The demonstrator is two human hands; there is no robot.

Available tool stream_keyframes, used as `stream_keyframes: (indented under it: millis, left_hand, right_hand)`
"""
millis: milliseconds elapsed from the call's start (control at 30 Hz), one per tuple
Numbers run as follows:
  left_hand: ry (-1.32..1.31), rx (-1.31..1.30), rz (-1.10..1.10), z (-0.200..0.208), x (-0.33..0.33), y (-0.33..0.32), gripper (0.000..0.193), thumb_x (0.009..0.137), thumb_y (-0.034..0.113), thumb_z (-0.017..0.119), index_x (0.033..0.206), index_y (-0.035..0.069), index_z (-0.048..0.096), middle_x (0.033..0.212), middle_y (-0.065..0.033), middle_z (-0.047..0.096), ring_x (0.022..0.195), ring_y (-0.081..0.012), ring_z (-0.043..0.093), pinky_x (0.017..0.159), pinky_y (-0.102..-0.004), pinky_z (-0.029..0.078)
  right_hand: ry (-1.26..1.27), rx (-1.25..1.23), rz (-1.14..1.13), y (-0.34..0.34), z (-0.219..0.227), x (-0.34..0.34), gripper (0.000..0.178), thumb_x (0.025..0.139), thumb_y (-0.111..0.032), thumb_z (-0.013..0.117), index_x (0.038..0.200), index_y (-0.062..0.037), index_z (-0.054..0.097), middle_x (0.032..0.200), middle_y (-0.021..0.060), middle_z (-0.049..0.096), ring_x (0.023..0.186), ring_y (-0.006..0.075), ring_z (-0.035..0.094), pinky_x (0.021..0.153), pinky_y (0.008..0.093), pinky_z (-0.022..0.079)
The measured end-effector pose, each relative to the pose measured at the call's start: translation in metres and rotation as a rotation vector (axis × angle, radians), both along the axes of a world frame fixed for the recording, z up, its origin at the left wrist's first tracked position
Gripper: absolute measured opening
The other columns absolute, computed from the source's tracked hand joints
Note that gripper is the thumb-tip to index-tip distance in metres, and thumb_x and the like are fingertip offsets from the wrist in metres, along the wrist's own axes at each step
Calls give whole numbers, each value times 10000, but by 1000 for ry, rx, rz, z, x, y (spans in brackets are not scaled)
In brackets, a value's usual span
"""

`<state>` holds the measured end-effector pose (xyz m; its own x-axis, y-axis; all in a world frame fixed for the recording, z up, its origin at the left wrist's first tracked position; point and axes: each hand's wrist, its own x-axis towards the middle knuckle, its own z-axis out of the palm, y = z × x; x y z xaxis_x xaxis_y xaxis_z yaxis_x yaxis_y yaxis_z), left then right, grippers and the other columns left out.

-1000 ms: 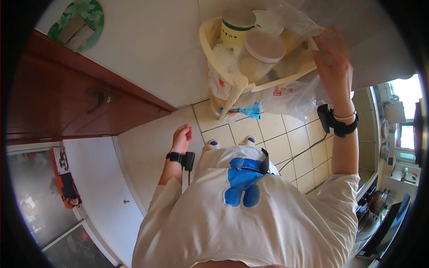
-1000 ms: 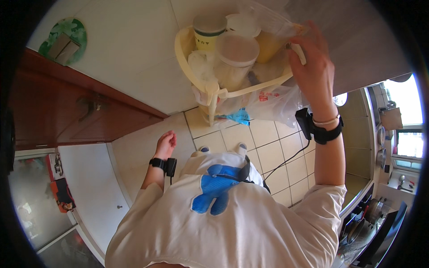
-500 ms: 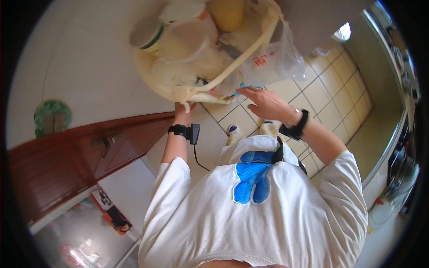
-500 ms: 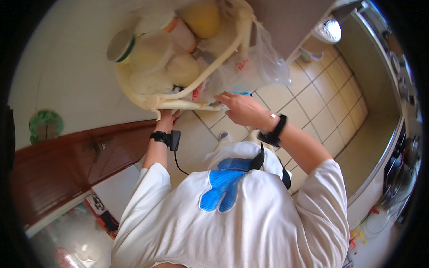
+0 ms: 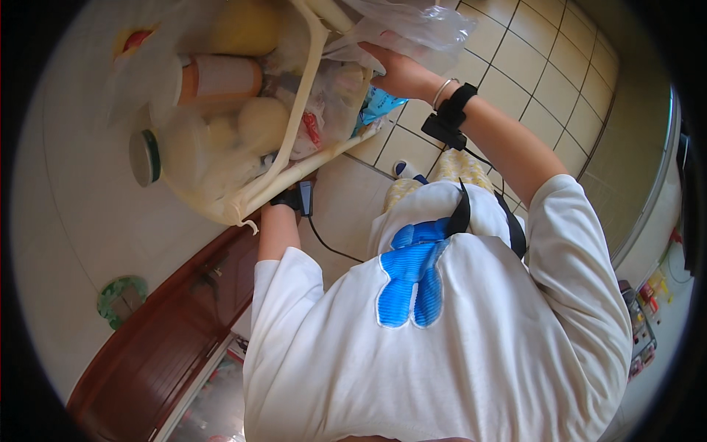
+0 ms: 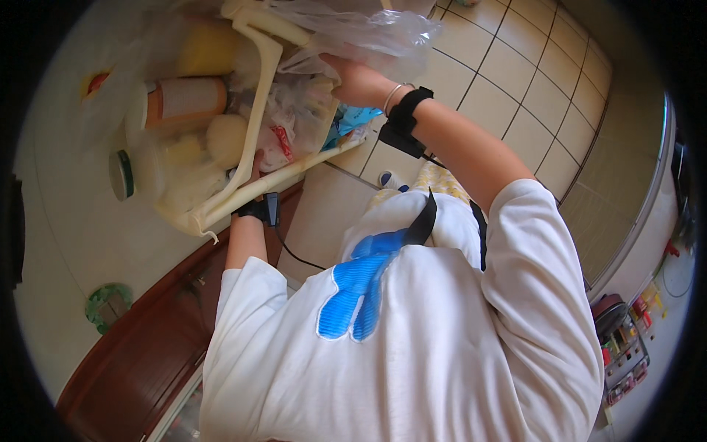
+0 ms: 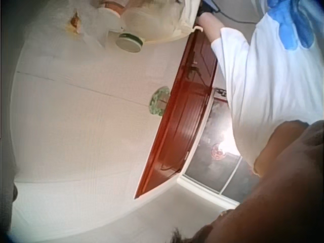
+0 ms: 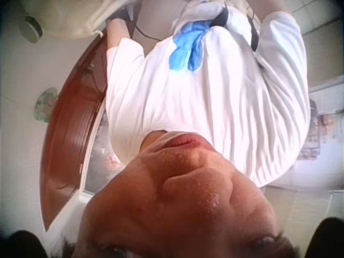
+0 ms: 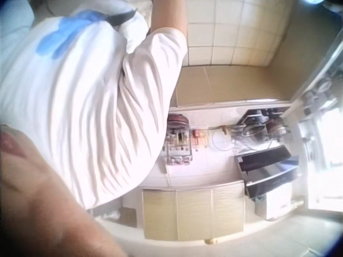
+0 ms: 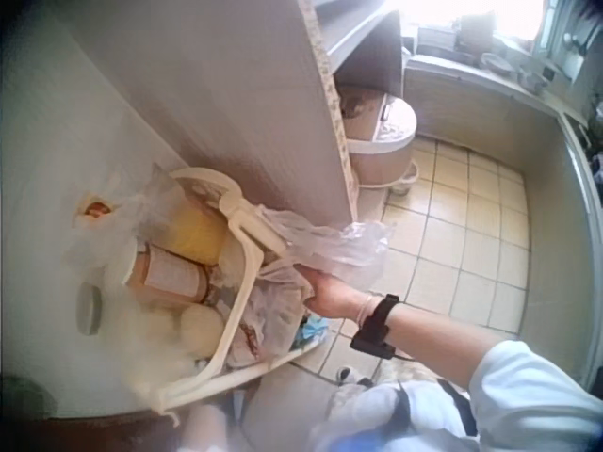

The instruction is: The person organizes and retrieves items from a kitchen cart and cabinets, including a plastic bag and small containers.

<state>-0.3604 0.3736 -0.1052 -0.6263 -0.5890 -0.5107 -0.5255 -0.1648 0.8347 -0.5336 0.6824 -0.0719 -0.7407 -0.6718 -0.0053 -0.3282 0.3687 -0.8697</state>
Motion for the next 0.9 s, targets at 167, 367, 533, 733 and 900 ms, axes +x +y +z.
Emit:
stream_keyframes:
  millis: [167, 367, 533, 733, 900]
  left_hand:
    - [-51, -70, -35, 3, 23, -16, 440, 911, 145, 560, 1319, 78, 409, 1257, -60, 494, 1124, -234, 488, 972, -340, 421]
    - [-185, -305, -239, -7, 87, -41, 468, 908, 139, 550, 1343, 66, 391, 1276, -71, 488, 1139, -257, 478, 990, -336, 406]
    - [-379, -953, -889, -24, 138, -75, 492, 906, 134, 541, 1363, 56, 376, 1292, -81, 483, 1151, -277, 471, 1005, -332, 394]
    - [41, -69, 249, 39, 130, 13, 299, 895, 63, 559, 1190, 54, 509, 1138, -53, 565, 1058, -175, 537, 919, -299, 430]
    - [168, -50, 101, 58, 180, 52, 294, 813, -26, 591, 1102, 21, 577, 1010, -31, 632, 922, -139, 582, 832, -277, 451]
  right_hand:
    - [55, -18, -88, 1, -14, -2, 703, 735, -80, 603, 1398, -107, 373, 1276, 237, 503, 1153, 387, 495, 976, 393, 417]
    - [148, 6, -150, -2, -19, 7, 462, 720, -48, 604, 1176, -87, 540, 1090, 183, 578, 1035, 349, 550, 868, 390, 461]
    - [152, 77, -12, -17, -19, 28, 160, 751, -100, 585, 901, -59, 624, 911, 155, 633, 902, 340, 601, 747, 405, 488]
    - [-117, 252, 481, -32, -20, 111, 189, 760, -217, 591, 829, -56, 663, 840, 166, 668, 817, 344, 638, 735, 428, 497]
    - [-343, 174, 712, -51, 7, 161, 524, 750, -372, 680, 1125, -20, 580, 946, 171, 670, 924, 297, 635, 814, 388, 491]
